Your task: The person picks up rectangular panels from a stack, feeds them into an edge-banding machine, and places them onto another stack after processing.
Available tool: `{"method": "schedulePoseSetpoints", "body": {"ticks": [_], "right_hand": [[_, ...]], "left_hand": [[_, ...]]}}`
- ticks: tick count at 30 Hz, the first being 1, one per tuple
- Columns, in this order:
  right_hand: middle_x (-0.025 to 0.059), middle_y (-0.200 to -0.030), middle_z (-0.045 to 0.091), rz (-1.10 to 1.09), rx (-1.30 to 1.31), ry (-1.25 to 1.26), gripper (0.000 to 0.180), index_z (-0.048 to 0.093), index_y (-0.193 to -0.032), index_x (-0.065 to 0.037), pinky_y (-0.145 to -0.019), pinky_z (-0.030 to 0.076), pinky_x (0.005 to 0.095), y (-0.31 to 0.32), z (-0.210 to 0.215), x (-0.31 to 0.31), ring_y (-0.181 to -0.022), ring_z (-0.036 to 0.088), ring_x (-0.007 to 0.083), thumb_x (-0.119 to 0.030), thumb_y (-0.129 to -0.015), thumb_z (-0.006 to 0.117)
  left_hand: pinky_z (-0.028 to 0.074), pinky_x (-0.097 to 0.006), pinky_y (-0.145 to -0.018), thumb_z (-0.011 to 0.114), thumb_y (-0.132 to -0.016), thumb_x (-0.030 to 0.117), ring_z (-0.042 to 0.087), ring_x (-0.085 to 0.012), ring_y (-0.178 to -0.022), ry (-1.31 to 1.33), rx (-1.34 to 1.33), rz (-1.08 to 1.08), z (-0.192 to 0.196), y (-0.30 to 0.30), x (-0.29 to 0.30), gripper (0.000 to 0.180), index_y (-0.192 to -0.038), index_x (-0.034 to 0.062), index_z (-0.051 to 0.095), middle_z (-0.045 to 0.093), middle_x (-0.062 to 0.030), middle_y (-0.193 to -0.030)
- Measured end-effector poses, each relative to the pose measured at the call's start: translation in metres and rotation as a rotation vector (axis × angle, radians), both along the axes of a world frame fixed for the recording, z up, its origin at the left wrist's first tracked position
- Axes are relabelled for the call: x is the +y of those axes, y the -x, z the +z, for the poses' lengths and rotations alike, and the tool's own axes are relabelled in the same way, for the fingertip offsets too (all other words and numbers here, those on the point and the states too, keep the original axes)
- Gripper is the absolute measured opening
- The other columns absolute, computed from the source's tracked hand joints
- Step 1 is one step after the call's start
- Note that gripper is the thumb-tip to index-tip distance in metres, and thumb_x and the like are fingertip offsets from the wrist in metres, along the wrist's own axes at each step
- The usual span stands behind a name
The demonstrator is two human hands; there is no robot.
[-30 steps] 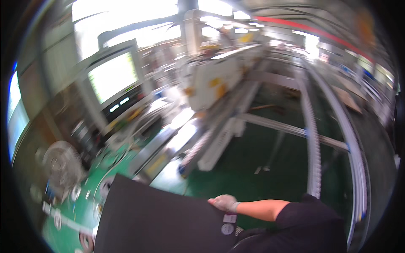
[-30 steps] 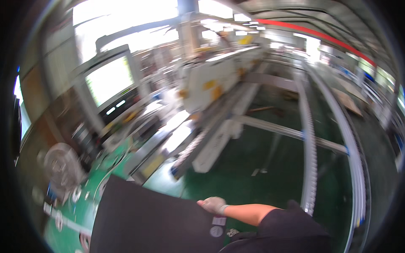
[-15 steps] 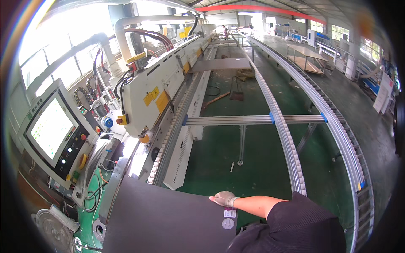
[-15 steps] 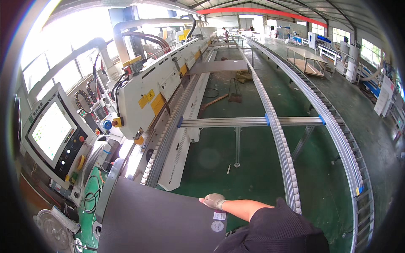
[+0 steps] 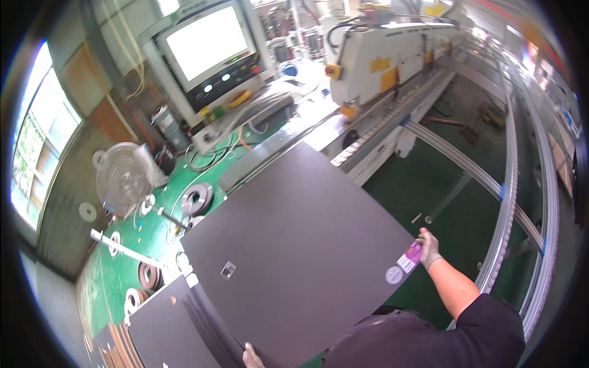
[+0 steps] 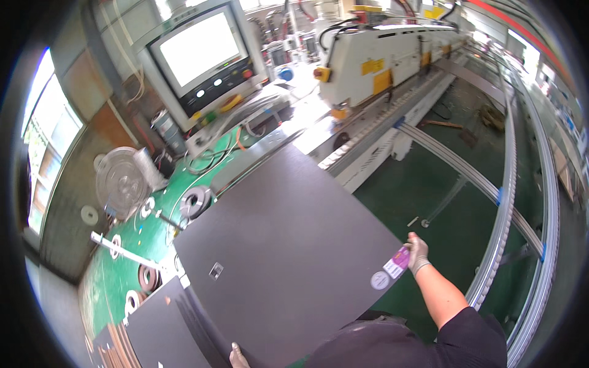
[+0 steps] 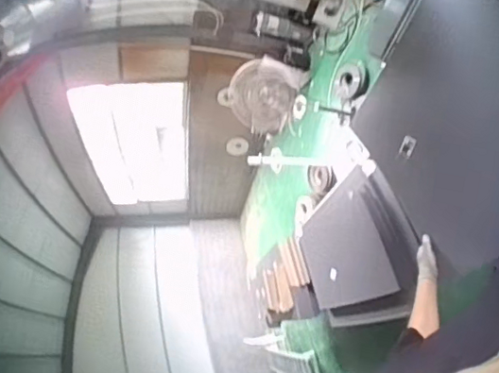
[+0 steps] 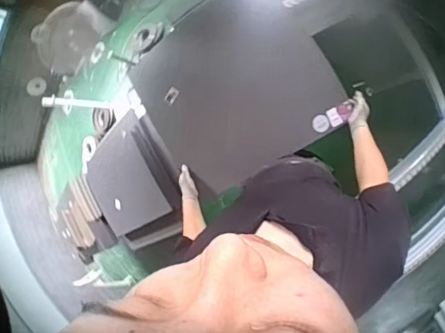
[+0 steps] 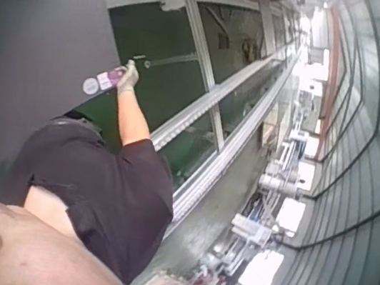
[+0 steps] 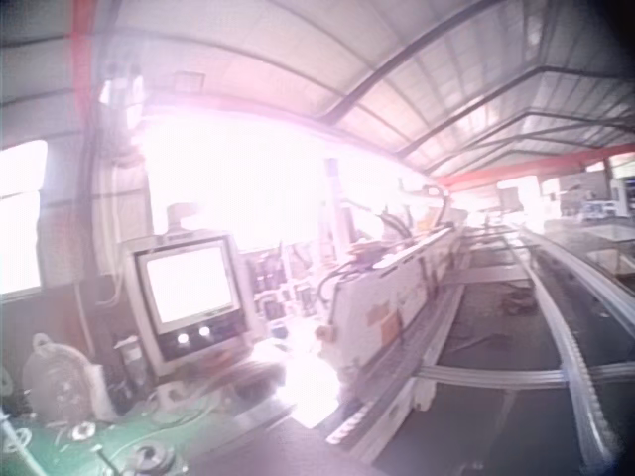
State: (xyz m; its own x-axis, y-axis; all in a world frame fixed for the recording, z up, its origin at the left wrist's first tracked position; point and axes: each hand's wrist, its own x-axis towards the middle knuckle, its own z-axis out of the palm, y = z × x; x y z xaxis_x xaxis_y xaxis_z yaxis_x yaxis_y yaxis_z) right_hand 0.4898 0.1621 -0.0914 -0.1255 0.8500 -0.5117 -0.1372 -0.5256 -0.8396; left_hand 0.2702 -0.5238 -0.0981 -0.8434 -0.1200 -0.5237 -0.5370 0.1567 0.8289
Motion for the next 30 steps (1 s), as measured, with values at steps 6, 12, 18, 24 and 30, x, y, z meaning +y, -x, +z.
{"method": "schedulePoseSetpoints", "body": {"ticks": [6,12,18,24,30], "right_hand": [[0.0071,-0.117,0.064,0.055,0.499,0.355,0.054,0.057,-0.122,-0.014,-0.101,0.045,0.0531,0.015,0.043,-0.074,-0.112,0.060,0.0314,-0.058,-0.090,0.056],[0.0045,-0.123,0.063,0.804,0.193,0.566,0.045,0.056,-0.127,-0.012,-0.086,0.051,0.0382,0.020,0.114,-0.235,-0.114,0.058,0.0201,-0.043,-0.094,0.057],[0.0033,-0.114,0.067,1.058,0.148,0.511,0.049,0.059,-0.125,-0.010,-0.070,0.051,0.0264,0.040,0.098,-0.223,-0.086,0.066,0.0159,-0.050,-0.099,0.048],[0.0094,-0.140,0.053,1.102,0.095,-0.002,0.059,0.044,-0.143,0.002,-0.112,0.033,0.0278,0.041,0.037,-0.199,-0.131,0.048,0.0197,-0.042,-0.105,0.035],[0.0098,-0.147,0.047,1.105,0.060,0.089,0.060,0.041,-0.145,0.002,-0.113,0.032,0.0270,0.028,0.007,-0.174,-0.135,0.043,0.0147,-0.043,-0.105,0.039]], "left_hand": [[0.047,-0.030,-0.073,0.048,-0.103,0.039,0.050,-0.0099,-0.080,0.089,0.127,-0.081,0.053,-0.034,0.019,0.044,-0.092,-0.0003,0.065,0.059,0.0007,-0.087],[0.046,-0.031,-0.076,0.046,-0.105,0.036,0.048,-0.0133,-0.080,0.099,0.252,-0.237,0.083,-0.013,0.051,0.042,-0.086,0.0001,0.060,0.057,-0.0008,-0.085],[0.045,-0.037,-0.079,0.043,-0.105,0.041,0.053,-0.0219,-0.086,0.188,0.114,-0.227,0.148,-0.009,0.148,0.049,-0.104,-0.0063,0.054,0.056,-0.0114,-0.093],[0.043,-0.036,-0.102,0.043,-0.105,0.038,0.054,-0.0250,-0.113,-0.093,-0.064,-0.159,0.118,0.007,0.154,0.054,-0.130,-0.0095,0.050,0.057,-0.0145,-0.125],[0.044,-0.036,-0.101,0.045,-0.104,0.041,0.053,-0.0256,-0.114,-0.016,-0.060,-0.147,0.134,-0.006,0.191,0.056,-0.130,-0.0082,0.051,0.057,-0.0146,-0.126]]}}
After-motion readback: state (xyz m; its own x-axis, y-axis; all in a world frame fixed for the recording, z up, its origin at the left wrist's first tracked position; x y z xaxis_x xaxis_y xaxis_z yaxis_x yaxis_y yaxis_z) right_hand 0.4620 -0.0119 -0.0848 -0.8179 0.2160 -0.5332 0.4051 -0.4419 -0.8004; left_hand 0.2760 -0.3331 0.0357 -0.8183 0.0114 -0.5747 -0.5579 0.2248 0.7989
